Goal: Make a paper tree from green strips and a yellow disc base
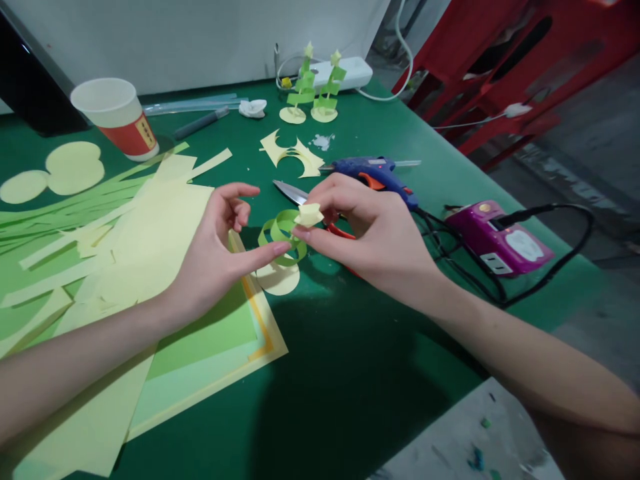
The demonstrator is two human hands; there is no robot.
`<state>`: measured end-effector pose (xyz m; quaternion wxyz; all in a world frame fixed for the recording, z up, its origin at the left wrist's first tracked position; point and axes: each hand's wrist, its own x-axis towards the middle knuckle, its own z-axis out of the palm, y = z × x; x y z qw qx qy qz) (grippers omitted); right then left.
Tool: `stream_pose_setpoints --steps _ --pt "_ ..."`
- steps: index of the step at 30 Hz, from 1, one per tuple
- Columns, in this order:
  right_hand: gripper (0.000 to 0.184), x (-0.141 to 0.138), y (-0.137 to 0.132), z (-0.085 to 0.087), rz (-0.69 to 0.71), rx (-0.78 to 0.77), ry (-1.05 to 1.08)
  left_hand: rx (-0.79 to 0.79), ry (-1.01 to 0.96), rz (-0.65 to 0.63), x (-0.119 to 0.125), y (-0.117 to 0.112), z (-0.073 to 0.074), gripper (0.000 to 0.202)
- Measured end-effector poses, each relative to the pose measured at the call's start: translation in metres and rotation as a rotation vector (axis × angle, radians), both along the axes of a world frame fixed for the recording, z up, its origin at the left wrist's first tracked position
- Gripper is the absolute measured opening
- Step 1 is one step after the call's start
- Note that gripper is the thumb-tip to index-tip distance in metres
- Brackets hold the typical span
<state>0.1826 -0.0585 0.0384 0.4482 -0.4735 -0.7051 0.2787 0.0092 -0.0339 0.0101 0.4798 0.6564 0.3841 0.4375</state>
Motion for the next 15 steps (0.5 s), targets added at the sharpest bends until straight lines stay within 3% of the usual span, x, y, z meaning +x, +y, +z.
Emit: stream_pose_setpoints --steps 5,15 --pt "0.007 -0.001 -0.002 -0.001 0.037 -0.006 -0.004 0.287 0.214 0.000 -0.001 -0.003 0.011 0.012" --pt "0.008 0.000 -0.002 -0.001 0.082 -0.003 0.027 0.295 0.325 0.060 -0.002 -0.006 0.019 0.003"
